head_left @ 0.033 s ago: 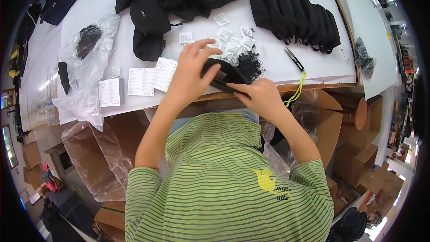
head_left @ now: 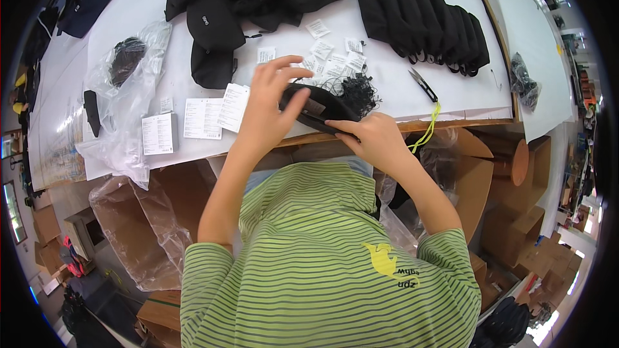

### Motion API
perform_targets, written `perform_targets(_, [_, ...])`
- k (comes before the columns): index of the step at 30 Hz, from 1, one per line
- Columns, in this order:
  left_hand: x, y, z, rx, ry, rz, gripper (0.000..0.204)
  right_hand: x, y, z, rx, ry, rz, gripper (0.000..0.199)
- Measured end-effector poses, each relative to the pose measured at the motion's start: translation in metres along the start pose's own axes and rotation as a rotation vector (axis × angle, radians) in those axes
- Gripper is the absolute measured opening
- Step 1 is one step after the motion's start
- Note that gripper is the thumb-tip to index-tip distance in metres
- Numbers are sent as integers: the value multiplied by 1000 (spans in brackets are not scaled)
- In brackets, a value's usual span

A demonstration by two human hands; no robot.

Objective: Packing instruction leaflets and small components into black zipper pouches.

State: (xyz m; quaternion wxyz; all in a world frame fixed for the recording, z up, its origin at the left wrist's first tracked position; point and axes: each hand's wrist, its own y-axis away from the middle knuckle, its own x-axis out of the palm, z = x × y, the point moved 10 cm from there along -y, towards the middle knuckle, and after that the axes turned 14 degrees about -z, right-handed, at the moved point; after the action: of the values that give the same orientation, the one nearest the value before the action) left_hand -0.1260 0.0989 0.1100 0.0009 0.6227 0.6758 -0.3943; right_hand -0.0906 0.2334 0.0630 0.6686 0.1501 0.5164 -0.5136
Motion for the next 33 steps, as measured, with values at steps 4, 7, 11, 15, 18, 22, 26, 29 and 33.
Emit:
perform_targets(4, [-42,30,30,-263,286,-374,10,6,-8,-10,80,-150,87,23])
perform_targets(7, [-29,73,43,-596,512,-360,7,-3,-13,-22,193,-222,49,23])
perform_targets(11, [9,124,44,-843,588,-278,18,-23,-22,-5,175,-243,-16,23])
perform_targets(15, [35,134,57,-1045,1128,-356,51,-42,-27,30,82,-353,-77,27])
perform_targets(18, [30,119,53,-1094,1271,-413,48,-32,-22,40,156,-473,-33,25])
perform_targets(22, [19,113,60,-1177,1166,-564,45,-16,-20,36,258,-485,19,28])
perform_targets(26, [5,106,59,-1182,1190,-649,45,-12,-8,24,501,-624,-140,27])
perform_targets(29, [4,104,61,-1146,1125,-606,46,8,4,-2,563,-730,-340,26])
perform_targets(33, [7,110,63,-1152,1054,-438,48,-11,-21,-3,412,-842,-471,34])
